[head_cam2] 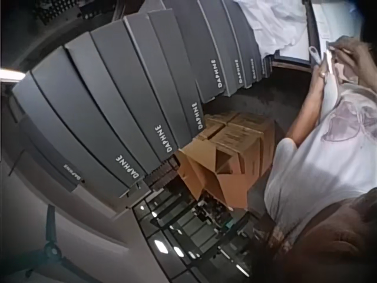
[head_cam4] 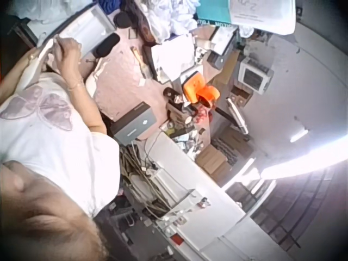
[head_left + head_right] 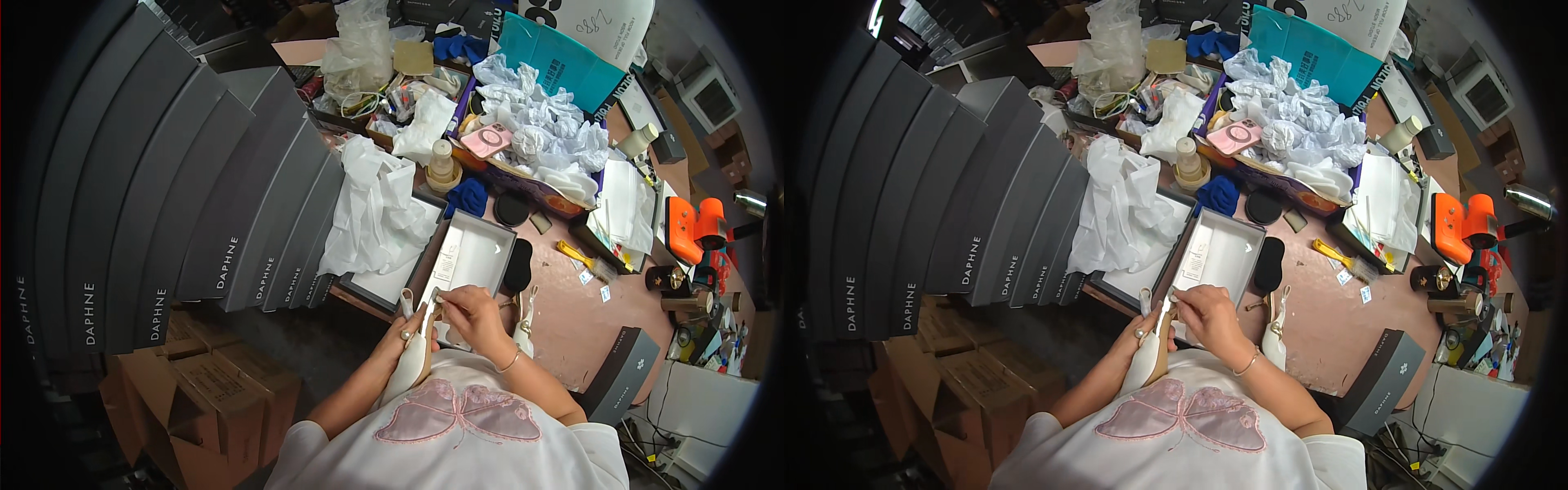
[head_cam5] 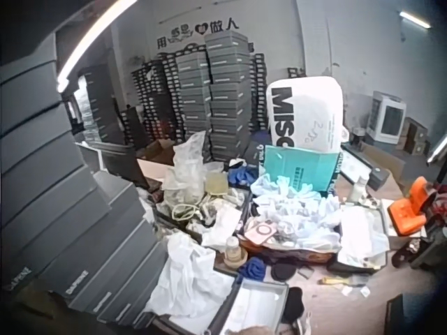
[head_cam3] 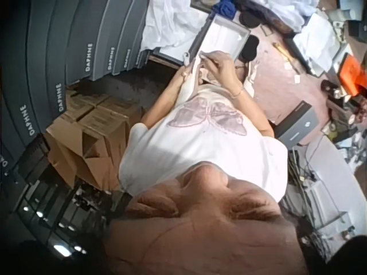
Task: The person is packaging high-heeled shoes into boxes, wrapping them in tissue paper and adding protective inserts.
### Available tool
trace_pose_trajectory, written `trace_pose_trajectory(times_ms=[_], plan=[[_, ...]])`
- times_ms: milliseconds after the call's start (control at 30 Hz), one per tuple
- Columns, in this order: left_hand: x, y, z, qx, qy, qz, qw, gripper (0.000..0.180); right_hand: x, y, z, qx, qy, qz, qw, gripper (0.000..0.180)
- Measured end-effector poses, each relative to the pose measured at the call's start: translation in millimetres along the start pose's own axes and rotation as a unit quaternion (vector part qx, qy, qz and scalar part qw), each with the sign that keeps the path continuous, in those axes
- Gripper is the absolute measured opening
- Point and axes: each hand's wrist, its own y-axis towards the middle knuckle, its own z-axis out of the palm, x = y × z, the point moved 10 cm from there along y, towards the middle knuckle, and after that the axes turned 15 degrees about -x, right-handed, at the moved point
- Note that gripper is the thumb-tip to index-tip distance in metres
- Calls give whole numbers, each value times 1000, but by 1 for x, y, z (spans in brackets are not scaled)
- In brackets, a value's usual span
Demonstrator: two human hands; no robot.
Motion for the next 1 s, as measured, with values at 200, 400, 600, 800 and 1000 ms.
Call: trace_pose_trajectory(times_ms=[200,400,600,800,1000], plan=[[-6,5,2,17,-5,0,1000,55,-46,107,-13,-8,263,207,942,14],[-7,8,-3,18,-24,-30,999,56,-48,231,-13,-103,-47,-117,987,14],[-5,14,-12,11,-56,-50,997,54,-51,254,34,-87,-319,-300,895,9],[0,18,-16,11,-66,-66,996,55,-63,232,37,-154,-203,-237,937,32],[-7,8,-7,37,-43,-38,998,56,-96,245,48,-131,-141,-106,976,41]])
